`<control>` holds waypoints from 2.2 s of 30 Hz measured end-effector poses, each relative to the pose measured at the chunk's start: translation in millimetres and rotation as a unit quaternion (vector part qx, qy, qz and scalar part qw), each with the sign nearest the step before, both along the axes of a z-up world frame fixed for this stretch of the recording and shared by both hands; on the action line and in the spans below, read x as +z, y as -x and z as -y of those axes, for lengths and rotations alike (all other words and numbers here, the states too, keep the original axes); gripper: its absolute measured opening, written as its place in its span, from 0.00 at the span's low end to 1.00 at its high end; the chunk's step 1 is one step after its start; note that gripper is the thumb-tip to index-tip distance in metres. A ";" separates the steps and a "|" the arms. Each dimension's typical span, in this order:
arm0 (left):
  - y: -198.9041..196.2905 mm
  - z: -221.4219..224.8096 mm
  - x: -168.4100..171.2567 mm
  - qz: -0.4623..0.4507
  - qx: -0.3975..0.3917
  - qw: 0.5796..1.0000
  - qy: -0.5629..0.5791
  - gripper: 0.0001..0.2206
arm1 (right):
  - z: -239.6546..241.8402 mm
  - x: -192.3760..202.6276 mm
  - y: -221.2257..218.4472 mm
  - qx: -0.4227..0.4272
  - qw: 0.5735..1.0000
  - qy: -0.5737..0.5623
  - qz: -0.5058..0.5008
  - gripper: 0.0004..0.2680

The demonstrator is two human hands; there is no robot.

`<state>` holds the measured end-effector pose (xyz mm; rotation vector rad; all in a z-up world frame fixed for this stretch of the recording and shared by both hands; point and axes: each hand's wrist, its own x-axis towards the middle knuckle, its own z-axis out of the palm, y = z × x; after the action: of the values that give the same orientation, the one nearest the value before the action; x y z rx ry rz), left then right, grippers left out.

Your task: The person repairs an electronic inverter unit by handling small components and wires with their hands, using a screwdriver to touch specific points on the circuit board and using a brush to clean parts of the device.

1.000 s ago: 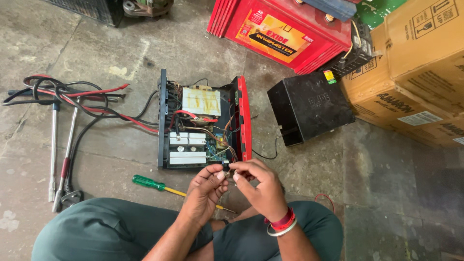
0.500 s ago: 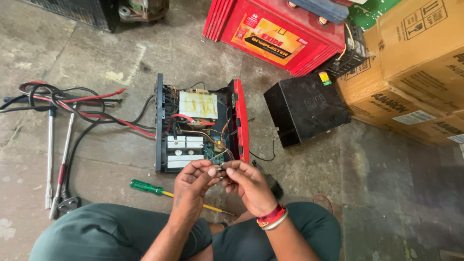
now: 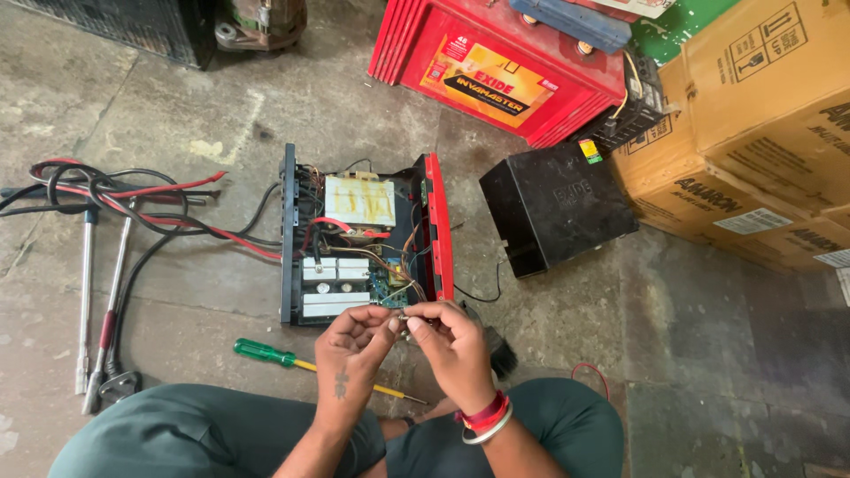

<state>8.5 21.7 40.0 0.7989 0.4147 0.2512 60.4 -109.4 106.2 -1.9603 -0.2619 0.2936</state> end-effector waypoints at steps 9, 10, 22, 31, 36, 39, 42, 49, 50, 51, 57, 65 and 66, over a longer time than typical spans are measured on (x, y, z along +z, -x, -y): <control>9.2 -19.7 49.2 0.090 0.083 0.814 -0.567 0.12 | 16.8 -29.4 -12.0 -0.012 0.856 -0.364 -0.367 0.11; 8.1 -21.0 53.2 0.108 0.074 0.794 -0.593 0.13 | 16.7 -32.6 -13.1 -0.019 0.842 -0.377 -0.386 0.10; -8.7 -14.0 -6.7 -0.033 0.026 0.999 -0.020 0.17 | 15.1 -25.7 -12.6 0.002 0.953 -0.175 -0.247 0.09; 0.9 32.9 -72.0 -0.020 -0.027 0.952 0.304 0.17 | -1.7 11.9 10.7 0.152 0.966 0.168 0.121 0.04; 1.1 26.2 -67.9 -0.058 -0.043 0.934 0.351 0.18 | -13.3 19.1 18.5 0.155 0.964 0.172 0.131 0.05; -0.4 24.3 -62.7 -0.051 -0.031 0.933 0.354 0.16 | -9.8 27.7 15.5 0.118 0.971 0.148 0.144 0.06; -1.3 24.2 -59.3 -0.017 -0.037 0.939 0.341 0.14 | -2.1 37.9 2.5 0.081 0.976 0.147 0.138 0.08; -4.3 21.0 -53.3 -0.027 -0.100 0.950 0.293 0.11 | 3.6 36.6 -8.1 0.102 0.974 0.154 0.129 0.09; -4.1 20.5 -51.8 -0.036 -0.103 0.951 0.289 0.11 | 4.3 36.3 -8.0 0.097 0.977 0.148 0.120 0.08; -4.2 19.7 -50.5 -0.038 -0.109 0.953 0.282 0.10 | 4.8 36.4 -7.6 0.100 0.976 0.149 0.121 0.08; -2.3 19.2 -50.4 -0.017 -0.116 0.955 0.271 0.11 | 10.1 40.9 -7.4 0.093 0.980 0.132 0.116 0.06; -0.9 12.9 -54.1 -0.015 -0.092 0.941 0.326 0.15 | -7.4 44.1 11.9 0.125 0.975 0.167 0.080 0.07; -0.8 12.8 -51.8 -0.020 -0.090 0.940 0.327 0.15 | -7.1 43.5 9.1 0.106 0.977 0.156 0.100 0.07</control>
<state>9.3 8.9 -11.8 0.1821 0.4252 -0.0792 51.3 -102.2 149.7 -2.2804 -0.5881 0.2875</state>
